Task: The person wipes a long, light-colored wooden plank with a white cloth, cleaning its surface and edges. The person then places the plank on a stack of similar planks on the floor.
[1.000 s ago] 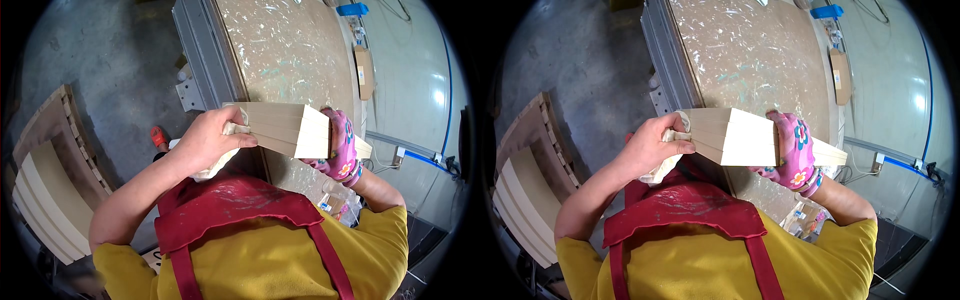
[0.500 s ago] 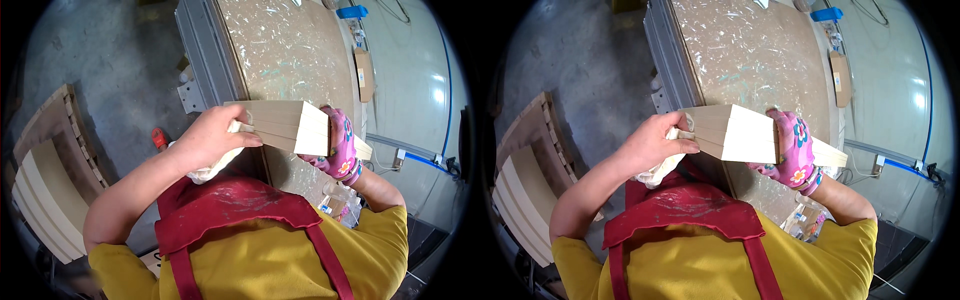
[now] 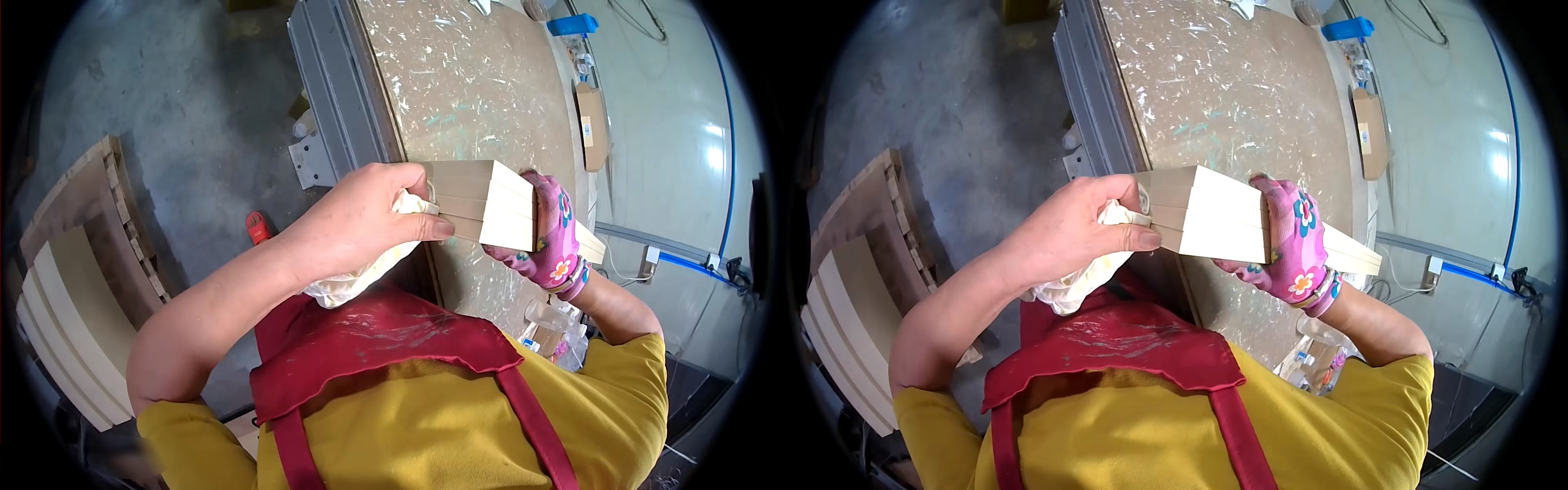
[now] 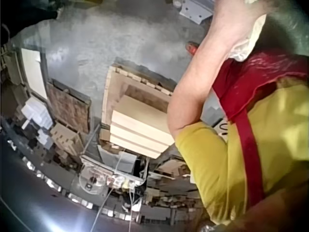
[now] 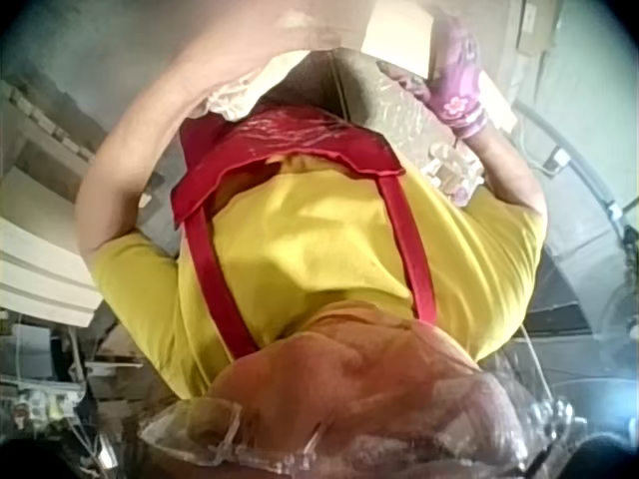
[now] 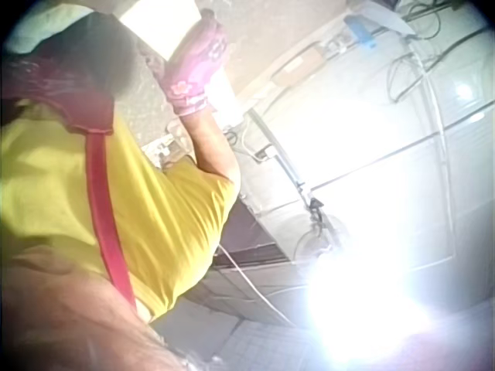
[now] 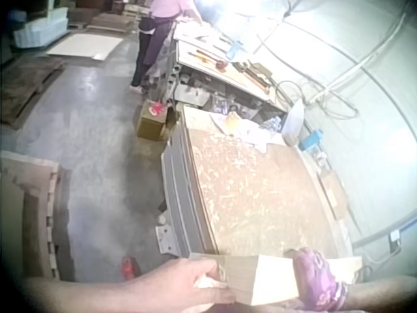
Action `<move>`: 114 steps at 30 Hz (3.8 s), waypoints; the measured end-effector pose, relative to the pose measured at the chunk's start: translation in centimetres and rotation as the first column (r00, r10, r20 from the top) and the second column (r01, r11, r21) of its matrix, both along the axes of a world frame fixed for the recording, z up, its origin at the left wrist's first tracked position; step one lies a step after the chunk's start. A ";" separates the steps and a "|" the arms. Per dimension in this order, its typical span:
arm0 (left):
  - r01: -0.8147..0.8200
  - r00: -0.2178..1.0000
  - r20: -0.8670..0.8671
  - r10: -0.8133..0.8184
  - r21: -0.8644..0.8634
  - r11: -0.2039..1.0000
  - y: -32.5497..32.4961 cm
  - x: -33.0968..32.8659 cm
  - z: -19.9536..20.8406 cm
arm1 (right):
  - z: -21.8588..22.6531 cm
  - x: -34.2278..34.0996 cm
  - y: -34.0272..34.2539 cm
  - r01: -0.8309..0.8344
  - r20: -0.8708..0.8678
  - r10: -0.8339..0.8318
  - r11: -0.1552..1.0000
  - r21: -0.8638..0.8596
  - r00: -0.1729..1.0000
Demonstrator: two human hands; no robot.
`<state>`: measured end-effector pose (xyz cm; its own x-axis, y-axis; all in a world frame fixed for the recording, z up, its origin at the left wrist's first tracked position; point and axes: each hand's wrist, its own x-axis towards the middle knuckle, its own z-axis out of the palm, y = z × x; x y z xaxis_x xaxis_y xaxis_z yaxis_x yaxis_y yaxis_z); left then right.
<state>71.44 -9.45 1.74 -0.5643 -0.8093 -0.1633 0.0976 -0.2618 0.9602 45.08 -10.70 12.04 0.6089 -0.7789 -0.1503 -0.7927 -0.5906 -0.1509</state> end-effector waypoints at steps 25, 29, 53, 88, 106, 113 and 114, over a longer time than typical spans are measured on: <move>0.045 0.995 0.092 -0.045 0.006 0.999 0.0 0.3 1.3 | 0.2 0.2 0.1 0.033 -0.014 -0.033 0.999 0.007 0.999; 0.032 0.983 0.181 -0.036 0.026 0.999 -0.3 0.4 0.6 | 0.2 0.2 0.0 -0.006 0.008 0.006 1.000 -0.014 1.000; 0.077 0.996 -0.058 -0.067 0.178 0.981 -0.4 0.2 1.3 | 0.1 0.7 0.2 0.012 0.006 -0.012 1.000 -0.021 1.000; -0.752 0.580 -0.347 0.737 -0.576 0.320 1.5 -5.6 -5.3 | -0.5 -0.4 -0.6 -0.025 0.010 0.025 1.000 -0.010 1.000; -0.749 0.637 -0.077 0.767 -0.298 0.592 3.0 -3.3 -8.4 | -0.1 -0.3 0.0 -0.022 -0.036 0.020 0.998 -0.052 0.999; -0.686 0.663 0.031 0.748 -0.374 0.624 2.4 -5.6 -11.8 | -0.3 -0.4 -0.3 -0.011 -0.067 0.009 1.000 -0.018 0.998; -0.618 0.711 0.286 0.642 -0.179 0.765 2.9 -5.0 -14.7 | -0.2 -0.4 -0.4 -0.009 -0.040 0.009 1.000 0.017 0.999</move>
